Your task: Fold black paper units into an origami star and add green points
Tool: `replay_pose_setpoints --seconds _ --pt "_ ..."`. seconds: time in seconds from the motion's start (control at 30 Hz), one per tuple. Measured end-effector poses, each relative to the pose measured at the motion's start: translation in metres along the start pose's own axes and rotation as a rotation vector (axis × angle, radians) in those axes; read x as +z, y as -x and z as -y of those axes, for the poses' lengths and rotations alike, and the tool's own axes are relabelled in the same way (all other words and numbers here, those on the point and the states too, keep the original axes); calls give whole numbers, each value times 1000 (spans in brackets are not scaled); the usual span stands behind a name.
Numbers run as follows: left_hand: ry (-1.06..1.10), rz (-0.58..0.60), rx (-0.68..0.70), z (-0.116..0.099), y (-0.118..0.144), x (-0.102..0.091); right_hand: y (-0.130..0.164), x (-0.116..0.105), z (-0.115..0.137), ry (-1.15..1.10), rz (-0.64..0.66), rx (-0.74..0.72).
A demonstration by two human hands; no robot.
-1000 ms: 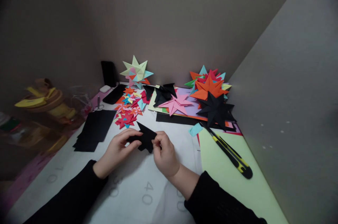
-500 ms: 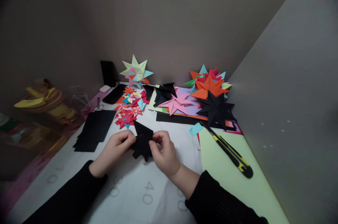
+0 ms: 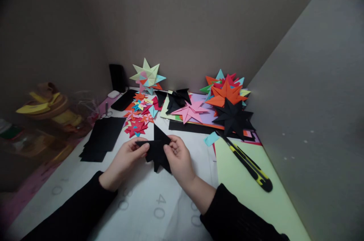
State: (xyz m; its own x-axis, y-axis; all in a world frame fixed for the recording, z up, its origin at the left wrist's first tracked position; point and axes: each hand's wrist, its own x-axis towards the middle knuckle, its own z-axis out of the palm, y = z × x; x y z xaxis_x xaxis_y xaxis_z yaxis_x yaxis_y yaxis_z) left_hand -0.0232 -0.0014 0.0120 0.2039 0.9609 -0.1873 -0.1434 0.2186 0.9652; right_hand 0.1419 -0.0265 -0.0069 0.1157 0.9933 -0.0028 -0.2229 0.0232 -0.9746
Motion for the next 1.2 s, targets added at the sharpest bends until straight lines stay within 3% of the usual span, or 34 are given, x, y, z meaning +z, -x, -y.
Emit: replay_pose_setpoints --seconds 0.27,0.47,0.67,1.0,1.2 --pt "200 -136 -14 9 2 10 2 -5 0 261 107 32" --pt "228 -121 -25 7 4 12 5 -1 3 351 190 72" --pt "30 -43 10 2 10 10 4 1 0 325 149 125" --pt "-55 -2 -16 -2 11 10 4 1 -5 204 188 127" --pt "-66 79 -29 -2 10 11 0 3 -3 87 50 149"
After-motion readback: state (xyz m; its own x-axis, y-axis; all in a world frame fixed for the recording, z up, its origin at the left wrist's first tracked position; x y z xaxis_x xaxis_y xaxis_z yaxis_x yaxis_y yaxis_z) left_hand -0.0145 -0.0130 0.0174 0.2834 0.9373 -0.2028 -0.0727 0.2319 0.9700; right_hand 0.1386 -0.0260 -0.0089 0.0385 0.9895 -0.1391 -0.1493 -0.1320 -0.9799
